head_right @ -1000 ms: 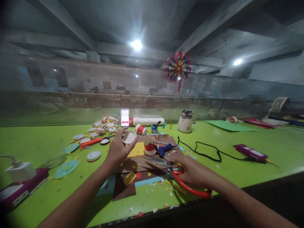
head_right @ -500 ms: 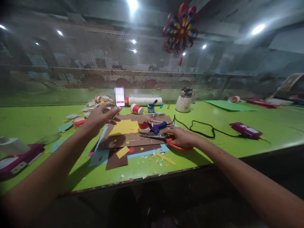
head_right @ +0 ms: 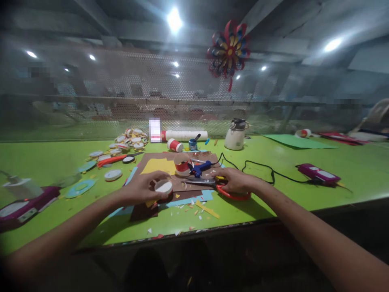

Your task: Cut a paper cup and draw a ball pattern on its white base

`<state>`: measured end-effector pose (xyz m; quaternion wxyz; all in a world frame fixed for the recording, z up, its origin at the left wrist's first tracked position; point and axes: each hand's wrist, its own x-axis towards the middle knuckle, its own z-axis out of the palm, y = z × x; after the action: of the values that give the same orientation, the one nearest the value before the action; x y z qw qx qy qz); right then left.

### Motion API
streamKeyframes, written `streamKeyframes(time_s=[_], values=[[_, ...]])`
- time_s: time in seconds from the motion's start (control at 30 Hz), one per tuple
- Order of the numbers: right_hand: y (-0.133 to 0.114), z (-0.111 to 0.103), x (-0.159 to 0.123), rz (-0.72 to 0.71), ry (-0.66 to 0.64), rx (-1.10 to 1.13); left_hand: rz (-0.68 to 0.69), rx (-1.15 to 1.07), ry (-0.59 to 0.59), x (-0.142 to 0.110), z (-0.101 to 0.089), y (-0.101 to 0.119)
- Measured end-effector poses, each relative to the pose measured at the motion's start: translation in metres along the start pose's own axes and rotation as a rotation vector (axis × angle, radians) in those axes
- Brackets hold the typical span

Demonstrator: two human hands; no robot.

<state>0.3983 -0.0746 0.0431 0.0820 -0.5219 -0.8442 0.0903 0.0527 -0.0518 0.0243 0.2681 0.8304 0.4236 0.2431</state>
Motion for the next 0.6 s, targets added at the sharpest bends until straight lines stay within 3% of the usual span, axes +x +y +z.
streamKeyframes(time_s=[0.27, 0.4, 0.6], values=[[-0.028, -0.018, -0.001, 0.054, 0.105, -0.028, 0.141, 0.163, -0.119, 0.006, 0.007, 0.009], [-0.028, -0.019, 0.036, 0.115, 0.184, -0.004, 0.151, 0.219, -0.154, 0.006, 0.008, 0.005], [0.003, -0.023, 0.094, 0.297, 0.332, -0.017, 0.174, 0.249, -0.15, 0.004, 0.009, -0.001]])
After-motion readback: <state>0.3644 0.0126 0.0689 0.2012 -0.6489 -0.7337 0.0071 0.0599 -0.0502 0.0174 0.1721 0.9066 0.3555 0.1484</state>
